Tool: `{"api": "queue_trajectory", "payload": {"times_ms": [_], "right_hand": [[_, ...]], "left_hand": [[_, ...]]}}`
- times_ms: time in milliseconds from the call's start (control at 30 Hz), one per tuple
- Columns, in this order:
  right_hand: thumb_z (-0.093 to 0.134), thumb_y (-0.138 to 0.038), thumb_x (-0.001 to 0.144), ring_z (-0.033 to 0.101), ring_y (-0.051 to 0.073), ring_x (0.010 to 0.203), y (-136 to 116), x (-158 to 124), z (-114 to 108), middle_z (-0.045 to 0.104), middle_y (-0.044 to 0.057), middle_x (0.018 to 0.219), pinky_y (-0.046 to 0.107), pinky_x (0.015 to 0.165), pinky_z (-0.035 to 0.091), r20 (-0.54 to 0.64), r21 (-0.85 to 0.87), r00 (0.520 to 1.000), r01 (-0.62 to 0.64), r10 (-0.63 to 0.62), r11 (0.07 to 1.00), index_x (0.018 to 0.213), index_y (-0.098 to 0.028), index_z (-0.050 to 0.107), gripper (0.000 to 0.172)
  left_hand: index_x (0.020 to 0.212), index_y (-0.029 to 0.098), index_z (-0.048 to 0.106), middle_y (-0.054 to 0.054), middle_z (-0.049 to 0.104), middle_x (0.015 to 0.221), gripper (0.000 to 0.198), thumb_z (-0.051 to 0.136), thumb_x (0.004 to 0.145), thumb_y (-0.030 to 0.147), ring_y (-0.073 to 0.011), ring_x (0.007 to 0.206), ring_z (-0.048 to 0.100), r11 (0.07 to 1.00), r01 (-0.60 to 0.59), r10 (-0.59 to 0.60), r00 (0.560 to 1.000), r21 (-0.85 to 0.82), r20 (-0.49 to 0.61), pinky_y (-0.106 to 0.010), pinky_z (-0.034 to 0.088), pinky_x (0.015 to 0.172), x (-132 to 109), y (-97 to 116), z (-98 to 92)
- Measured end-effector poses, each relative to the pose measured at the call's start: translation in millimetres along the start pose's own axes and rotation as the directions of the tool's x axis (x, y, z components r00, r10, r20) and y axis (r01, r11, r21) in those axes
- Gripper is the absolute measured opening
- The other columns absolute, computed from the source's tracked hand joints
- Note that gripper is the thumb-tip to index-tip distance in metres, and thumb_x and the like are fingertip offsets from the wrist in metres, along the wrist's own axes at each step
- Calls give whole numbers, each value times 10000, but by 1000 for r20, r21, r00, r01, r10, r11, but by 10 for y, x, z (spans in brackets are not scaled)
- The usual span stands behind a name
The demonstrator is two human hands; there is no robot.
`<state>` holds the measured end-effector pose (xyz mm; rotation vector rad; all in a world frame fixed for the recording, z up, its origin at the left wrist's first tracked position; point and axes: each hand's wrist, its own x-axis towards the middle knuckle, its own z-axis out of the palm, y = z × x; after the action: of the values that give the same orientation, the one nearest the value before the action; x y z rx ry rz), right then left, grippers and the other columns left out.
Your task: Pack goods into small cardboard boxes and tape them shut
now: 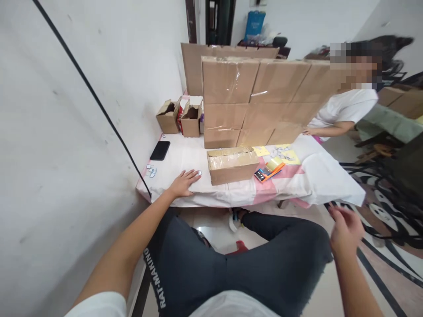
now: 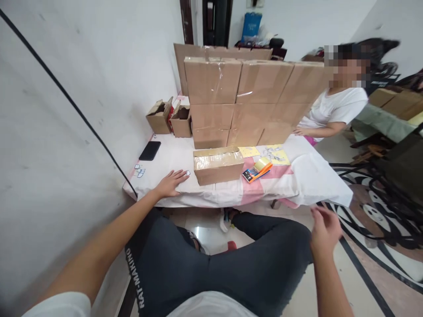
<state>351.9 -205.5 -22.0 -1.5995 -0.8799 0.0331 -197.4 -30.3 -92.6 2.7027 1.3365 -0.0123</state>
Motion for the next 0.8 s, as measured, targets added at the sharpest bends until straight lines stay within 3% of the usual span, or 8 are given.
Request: {"api": "queue_trajectory", "payload": {"times_ms": [67,133,300,400,567,600,667,800], "right_hand": [[737,-480,758,684,322,1023,-261,356,361,706,146,1031,531,936,530,344,43,930,119,-126,992,954,-258,690,300],[742,-500,755,591,311,1234,-555,580,891,593,154,1352,530,1008,509,598,170,766,168,-237,971,1241,-264,613,556],[815,-555,674,200,326,1536,-905,579,2167,239,97,1657,534,1213,266,910,238,339,40,-237,970,1565,-317,289,1062],[782,-577,708,133,297,1555,-824,525,2533,191,49,1677,495,1257,151,943,262,234,-77,-238,962,1596,-322,217,1083],[883,-493,597,159,298,1549,-740,462,2682,244,69,1660,465,1264,113,948,312,119,-194,-294,930,1607,-309,182,1243],[908,-463,559,199,309,1537,-759,459,2675,251,90,1654,469,1259,142,949,313,111,-221,-295,924,1611,-295,160,1302],[927,-436,520,303,325,1495,-807,519,2606,305,123,1624,482,1233,237,942,323,195,-293,-275,900,1613,-275,146,1352],[853,-541,601,475,338,1379,-746,1106,2121,526,123,1463,469,1123,427,757,521,605,-335,-245,785,1523,-240,383,1078]], "left_hand": [[1586,246,262,-98,212,1674,924,646,776,470,-317,1542,169,1000,-4,4,1000,6,4,-531,102,1232,2,7,-2],[1587,244,254,-98,207,1675,923,633,781,483,-311,1545,160,1000,-1,1,1000,17,11,-528,96,1232,-3,20,-23],[1593,246,225,-77,188,1682,944,612,773,509,-275,1553,139,997,45,-49,997,56,66,-499,81,1242,-9,110,-118],[1596,216,208,-108,194,1678,969,618,760,484,-292,1551,144,990,108,-117,987,86,108,-523,112,1238,47,214,-138],[1517,116,380,-243,334,1592,938,689,691,438,-417,1518,194,976,182,-202,963,122,181,-658,152,1190,185,355,-171],[1490,124,424,-249,374,1567,910,699,684,444,-432,1503,229,975,183,-206,957,125,203,-678,167,1178,208,369,-198],[1466,169,467,-231,413,1550,862,705,686,449,-435,1484,279,973,193,-219,946,130,237,-709,158,1167,251,395,-272],[1510,263,421,-139,335,1622,847,679,725,452,-380,1498,287,967,234,-252,929,98,269,-636,257,1174,374,532,-468]]}}
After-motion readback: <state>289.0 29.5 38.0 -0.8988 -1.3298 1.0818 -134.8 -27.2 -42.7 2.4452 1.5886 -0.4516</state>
